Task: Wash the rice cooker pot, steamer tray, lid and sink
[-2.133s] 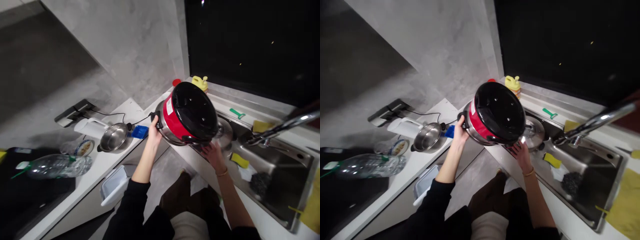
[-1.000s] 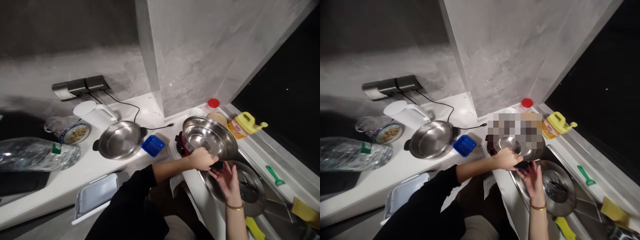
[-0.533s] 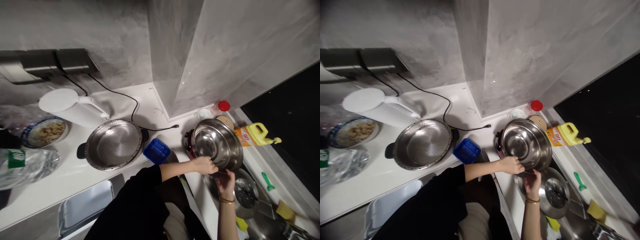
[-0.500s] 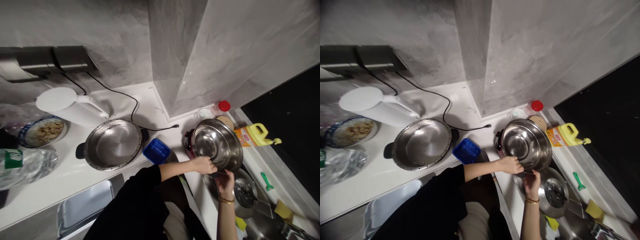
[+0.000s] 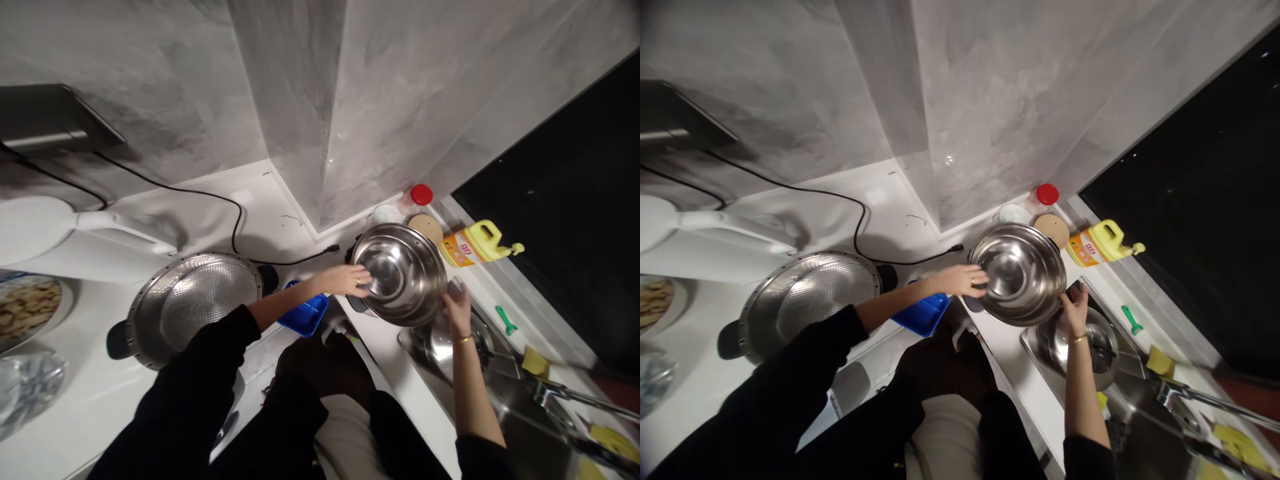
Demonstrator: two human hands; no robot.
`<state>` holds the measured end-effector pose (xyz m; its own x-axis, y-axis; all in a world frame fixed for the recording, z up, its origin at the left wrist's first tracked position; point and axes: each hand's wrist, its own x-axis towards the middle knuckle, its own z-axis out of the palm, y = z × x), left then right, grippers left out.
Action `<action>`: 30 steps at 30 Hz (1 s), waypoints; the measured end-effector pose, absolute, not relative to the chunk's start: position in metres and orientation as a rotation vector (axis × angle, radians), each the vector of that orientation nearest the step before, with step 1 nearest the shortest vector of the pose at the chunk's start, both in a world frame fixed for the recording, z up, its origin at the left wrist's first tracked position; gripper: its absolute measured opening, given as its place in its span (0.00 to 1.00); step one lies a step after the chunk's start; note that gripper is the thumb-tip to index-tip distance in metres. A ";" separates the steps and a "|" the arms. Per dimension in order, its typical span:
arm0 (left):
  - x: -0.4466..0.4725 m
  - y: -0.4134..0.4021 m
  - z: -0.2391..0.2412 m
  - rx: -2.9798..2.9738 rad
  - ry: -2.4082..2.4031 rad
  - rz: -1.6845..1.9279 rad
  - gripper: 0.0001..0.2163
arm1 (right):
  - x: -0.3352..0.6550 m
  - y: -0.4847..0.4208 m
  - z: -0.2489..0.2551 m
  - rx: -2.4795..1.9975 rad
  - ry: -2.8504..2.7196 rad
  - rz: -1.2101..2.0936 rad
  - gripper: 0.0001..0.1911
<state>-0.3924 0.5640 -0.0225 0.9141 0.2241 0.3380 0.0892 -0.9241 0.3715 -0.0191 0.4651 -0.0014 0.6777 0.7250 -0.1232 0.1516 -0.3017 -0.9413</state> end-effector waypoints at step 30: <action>-0.434 0.561 -0.055 1.831 1.820 0.547 0.18 | -0.187 0.492 0.074 -2.150 -2.392 -0.254 0.33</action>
